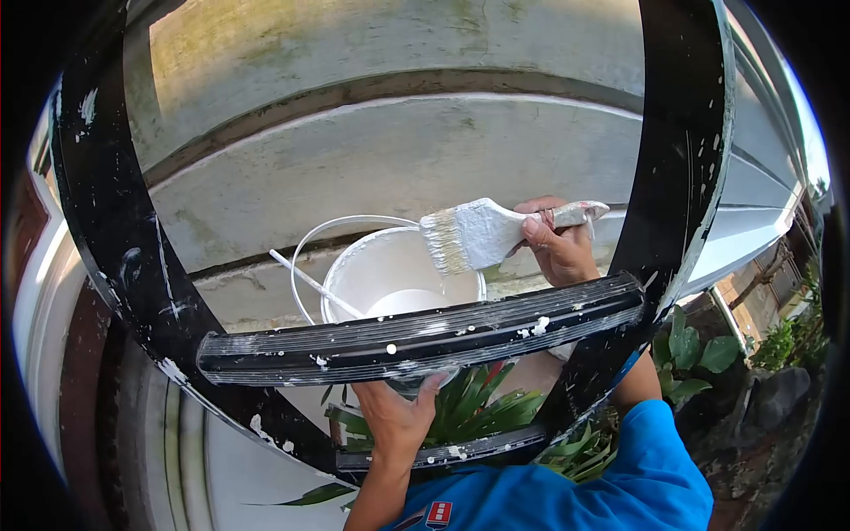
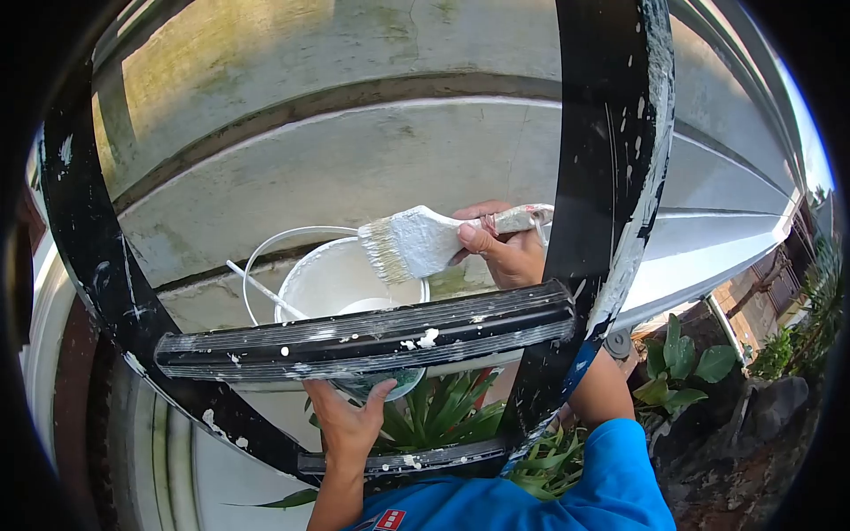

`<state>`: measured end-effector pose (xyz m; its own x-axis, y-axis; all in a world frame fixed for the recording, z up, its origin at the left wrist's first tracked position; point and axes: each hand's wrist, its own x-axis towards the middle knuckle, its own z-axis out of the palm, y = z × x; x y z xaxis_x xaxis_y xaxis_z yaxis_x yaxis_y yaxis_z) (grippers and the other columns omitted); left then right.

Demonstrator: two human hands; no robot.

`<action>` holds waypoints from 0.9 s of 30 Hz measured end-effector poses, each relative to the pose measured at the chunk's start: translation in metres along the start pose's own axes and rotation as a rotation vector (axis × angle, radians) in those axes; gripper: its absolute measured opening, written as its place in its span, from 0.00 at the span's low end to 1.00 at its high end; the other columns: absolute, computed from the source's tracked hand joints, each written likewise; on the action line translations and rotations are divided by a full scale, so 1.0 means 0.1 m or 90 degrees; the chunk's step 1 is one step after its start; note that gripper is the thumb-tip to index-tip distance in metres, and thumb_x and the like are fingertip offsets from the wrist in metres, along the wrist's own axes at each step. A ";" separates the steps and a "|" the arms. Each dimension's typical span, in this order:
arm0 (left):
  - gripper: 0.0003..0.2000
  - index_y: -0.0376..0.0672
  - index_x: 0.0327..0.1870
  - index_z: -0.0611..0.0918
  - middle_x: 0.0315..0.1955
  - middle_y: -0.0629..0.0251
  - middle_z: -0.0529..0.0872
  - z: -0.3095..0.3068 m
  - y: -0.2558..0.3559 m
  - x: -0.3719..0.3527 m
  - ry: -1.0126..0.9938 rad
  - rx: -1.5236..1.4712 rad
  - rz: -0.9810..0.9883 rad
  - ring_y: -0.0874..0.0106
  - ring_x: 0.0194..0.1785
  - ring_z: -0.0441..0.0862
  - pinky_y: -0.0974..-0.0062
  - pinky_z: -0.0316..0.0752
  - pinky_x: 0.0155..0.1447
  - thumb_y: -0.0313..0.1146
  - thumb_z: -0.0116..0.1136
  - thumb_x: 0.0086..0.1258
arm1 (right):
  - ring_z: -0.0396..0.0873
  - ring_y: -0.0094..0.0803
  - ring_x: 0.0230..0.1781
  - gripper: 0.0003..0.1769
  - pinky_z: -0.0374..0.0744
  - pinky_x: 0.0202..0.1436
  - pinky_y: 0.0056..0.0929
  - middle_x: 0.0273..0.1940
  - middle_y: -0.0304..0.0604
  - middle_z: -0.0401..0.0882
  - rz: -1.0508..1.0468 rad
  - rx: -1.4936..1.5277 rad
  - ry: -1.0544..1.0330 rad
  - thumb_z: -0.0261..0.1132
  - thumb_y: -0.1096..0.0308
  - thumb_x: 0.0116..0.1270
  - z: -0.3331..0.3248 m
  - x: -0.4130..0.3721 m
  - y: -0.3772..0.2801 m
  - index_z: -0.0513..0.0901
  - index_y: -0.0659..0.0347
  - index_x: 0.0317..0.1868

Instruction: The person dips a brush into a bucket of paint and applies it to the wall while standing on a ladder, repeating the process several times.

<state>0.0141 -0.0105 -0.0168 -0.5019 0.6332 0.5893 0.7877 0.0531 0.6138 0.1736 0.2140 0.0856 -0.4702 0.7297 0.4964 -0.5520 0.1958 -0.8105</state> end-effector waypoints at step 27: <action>0.52 0.29 0.70 0.57 0.62 0.34 0.64 0.02 0.05 0.03 0.067 -0.069 0.039 0.37 0.67 0.60 0.47 0.56 0.69 0.42 0.78 0.49 | 0.80 0.23 0.30 0.17 0.81 0.33 0.20 0.34 0.44 0.83 0.083 -0.105 0.120 0.69 0.62 0.65 0.04 -0.36 -0.15 0.81 0.65 0.47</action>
<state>0.0174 -0.0063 -0.0128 -0.4926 0.5481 0.6759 0.7778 -0.0711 0.6245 0.1960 0.1819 0.0811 -0.3850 0.8614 0.3315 -0.3682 0.1860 -0.9110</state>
